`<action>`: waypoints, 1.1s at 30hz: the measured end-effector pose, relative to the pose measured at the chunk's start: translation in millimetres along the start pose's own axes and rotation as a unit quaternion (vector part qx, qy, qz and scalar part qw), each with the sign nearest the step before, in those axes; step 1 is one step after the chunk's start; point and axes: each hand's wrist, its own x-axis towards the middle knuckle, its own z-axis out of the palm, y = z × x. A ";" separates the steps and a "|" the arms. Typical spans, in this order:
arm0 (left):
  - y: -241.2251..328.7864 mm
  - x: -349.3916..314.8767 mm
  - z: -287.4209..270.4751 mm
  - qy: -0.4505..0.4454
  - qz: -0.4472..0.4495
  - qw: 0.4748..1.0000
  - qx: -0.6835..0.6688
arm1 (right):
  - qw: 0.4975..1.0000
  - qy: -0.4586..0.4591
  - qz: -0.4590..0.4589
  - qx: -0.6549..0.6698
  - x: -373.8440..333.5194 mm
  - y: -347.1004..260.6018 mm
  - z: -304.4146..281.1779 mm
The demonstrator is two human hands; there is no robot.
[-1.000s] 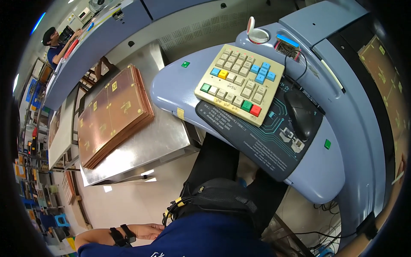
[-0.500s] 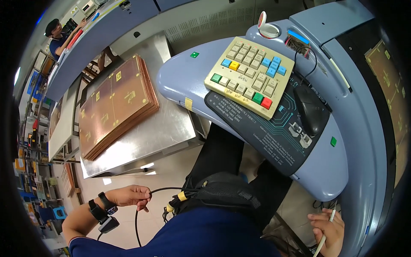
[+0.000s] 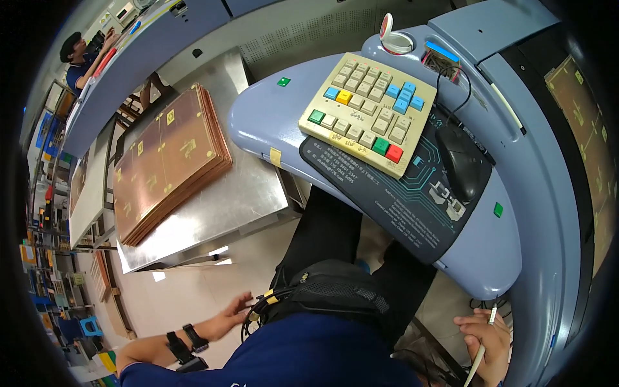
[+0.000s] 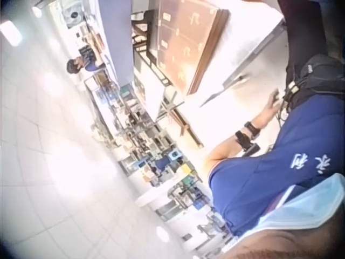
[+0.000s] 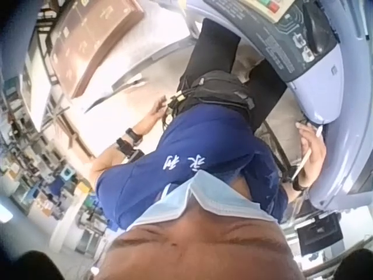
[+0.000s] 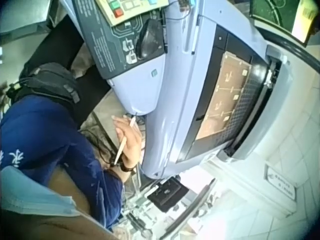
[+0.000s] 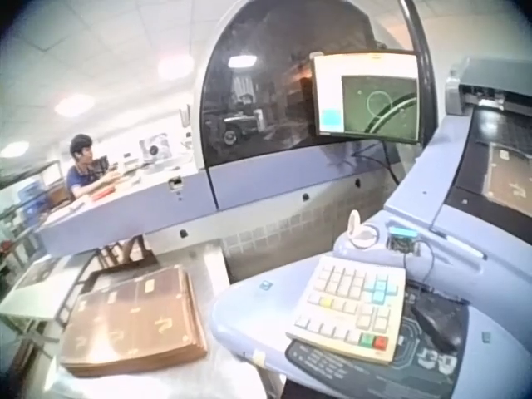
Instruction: The operator inspects circuit board panels using an automated machine and a manual marking tool.
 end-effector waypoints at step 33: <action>164.7 8.3 -104.1 -0.071 -0.030 0.872 0.484 | 0.994 -0.096 0.006 0.043 7.5 -33.3 -4.7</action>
